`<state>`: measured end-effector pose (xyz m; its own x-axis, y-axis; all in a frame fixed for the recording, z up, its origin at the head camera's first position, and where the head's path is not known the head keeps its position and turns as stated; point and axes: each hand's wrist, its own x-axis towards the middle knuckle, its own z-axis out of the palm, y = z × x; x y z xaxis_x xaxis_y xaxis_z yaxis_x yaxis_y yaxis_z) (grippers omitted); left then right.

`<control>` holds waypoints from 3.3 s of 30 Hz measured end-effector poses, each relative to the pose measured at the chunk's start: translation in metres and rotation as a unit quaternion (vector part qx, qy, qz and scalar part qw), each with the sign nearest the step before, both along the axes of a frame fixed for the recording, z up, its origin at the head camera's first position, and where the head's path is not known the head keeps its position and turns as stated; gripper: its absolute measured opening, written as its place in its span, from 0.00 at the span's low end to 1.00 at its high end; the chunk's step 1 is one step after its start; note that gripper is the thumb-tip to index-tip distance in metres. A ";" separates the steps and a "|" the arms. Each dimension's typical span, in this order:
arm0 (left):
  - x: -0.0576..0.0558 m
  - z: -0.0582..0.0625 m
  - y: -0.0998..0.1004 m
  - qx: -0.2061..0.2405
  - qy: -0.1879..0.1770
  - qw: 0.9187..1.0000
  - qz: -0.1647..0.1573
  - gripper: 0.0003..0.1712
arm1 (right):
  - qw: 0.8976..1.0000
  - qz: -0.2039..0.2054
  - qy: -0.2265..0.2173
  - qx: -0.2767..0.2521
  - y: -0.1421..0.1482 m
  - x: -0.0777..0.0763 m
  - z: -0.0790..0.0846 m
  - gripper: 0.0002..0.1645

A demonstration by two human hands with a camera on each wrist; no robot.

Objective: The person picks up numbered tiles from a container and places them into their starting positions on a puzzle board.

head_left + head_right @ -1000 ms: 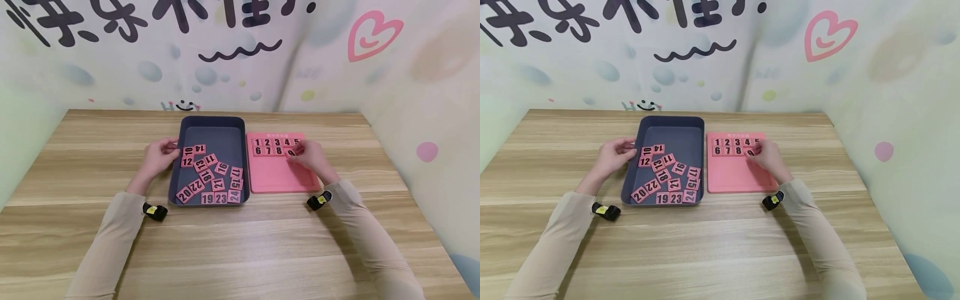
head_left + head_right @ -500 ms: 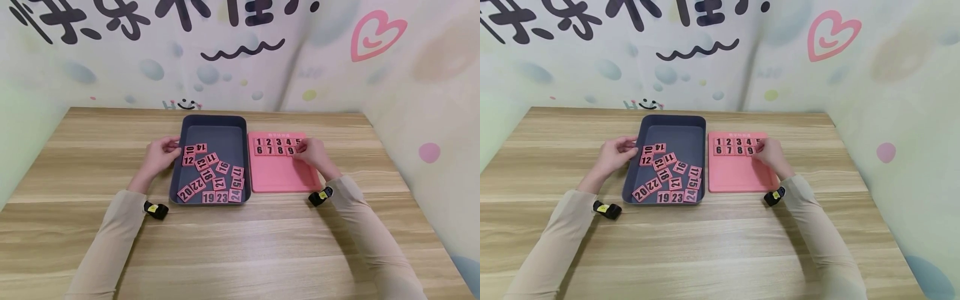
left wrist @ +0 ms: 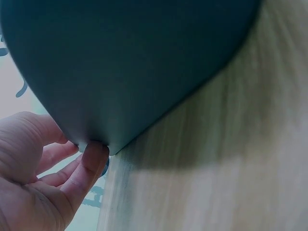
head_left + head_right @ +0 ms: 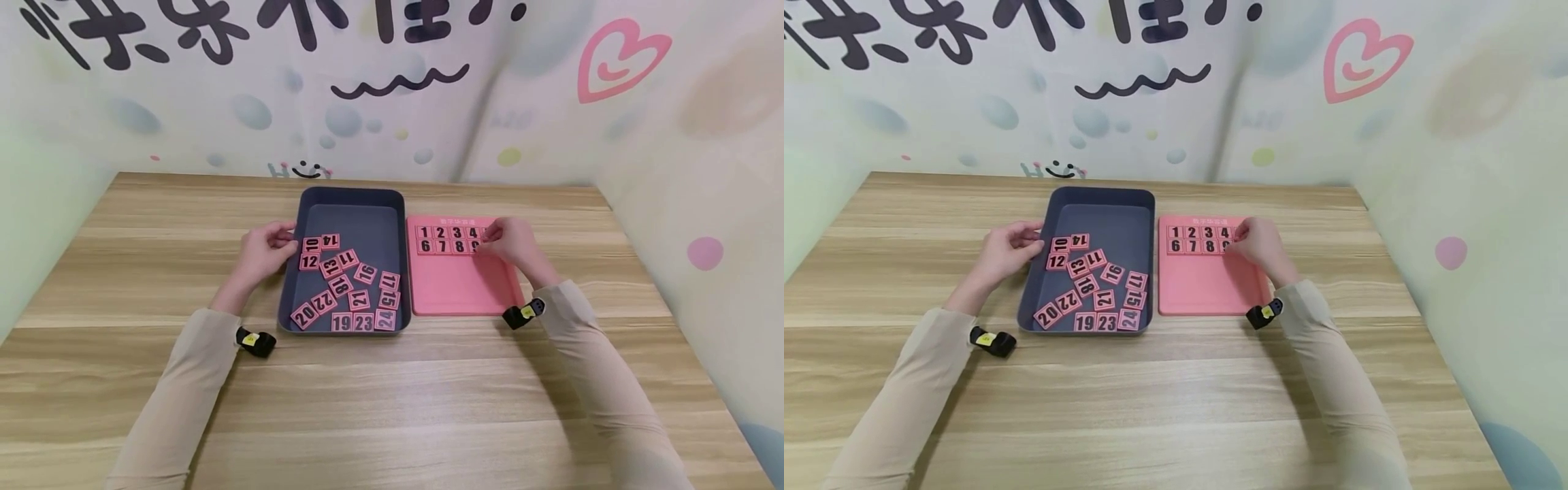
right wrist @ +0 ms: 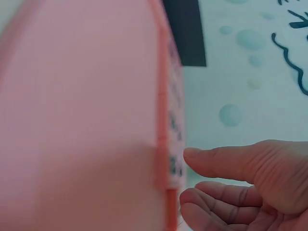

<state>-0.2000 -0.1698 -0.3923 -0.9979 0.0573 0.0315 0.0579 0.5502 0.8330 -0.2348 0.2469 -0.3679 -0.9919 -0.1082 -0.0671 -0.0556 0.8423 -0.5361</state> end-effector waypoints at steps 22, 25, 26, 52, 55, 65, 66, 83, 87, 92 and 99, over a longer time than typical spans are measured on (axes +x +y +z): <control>0.000 -0.002 -0.002 -0.004 0.010 1.000 -0.001 0.22 | 0.991 0.076 -0.022 -0.111 -0.127 -0.018 0.035 0.21; 0.000 -0.002 -0.001 -0.001 0.014 1.000 -0.002 0.22 | 0.989 0.090 -0.031 -0.118 -0.144 -0.020 0.036 0.19; 0.000 -0.002 -0.001 -0.001 0.015 1.000 -0.002 0.22 | 0.988 0.094 -0.033 -0.119 -0.149 -0.020 0.036 0.19; 0.000 -0.002 -0.002 0.002 0.002 1.000 -0.004 0.22 | 0.968 0.208 -0.071 -0.121 -0.237 -0.031 0.010 0.16; 0.000 -0.002 -0.003 -0.002 0.004 1.000 -0.005 0.22 | 0.968 0.210 -0.080 -0.113 -0.242 -0.031 0.006 0.16; 0.001 0.001 -0.001 0.015 0.019 1.000 -0.003 0.22 | 0.964 0.227 -0.115 -0.074 -0.250 -0.035 -0.005 0.17; 0.001 0.001 -0.001 0.019 0.023 1.000 -0.004 0.21 | 0.963 0.231 -0.116 -0.071 -0.251 -0.035 -0.006 0.17; 0.000 0.004 0.000 0.009 0.000 1.000 -0.002 0.22 | 0.960 0.275 -0.051 -0.005 -0.254 -0.037 -0.007 0.18; -0.001 0.001 0.000 0.008 -0.001 1.000 -0.001 0.22 | 0.963 0.266 -0.049 -0.018 -0.253 -0.037 -0.006 0.18; 0.000 0.001 0.000 0.011 -0.004 1.000 -0.001 0.22 | 0.966 0.248 -0.049 -0.042 -0.246 -0.033 0.003 0.18; 0.001 0.002 0.002 0.013 -0.007 1.000 0.004 0.22 | 0.968 0.240 -0.016 -0.064 -0.218 -0.022 0.024 0.19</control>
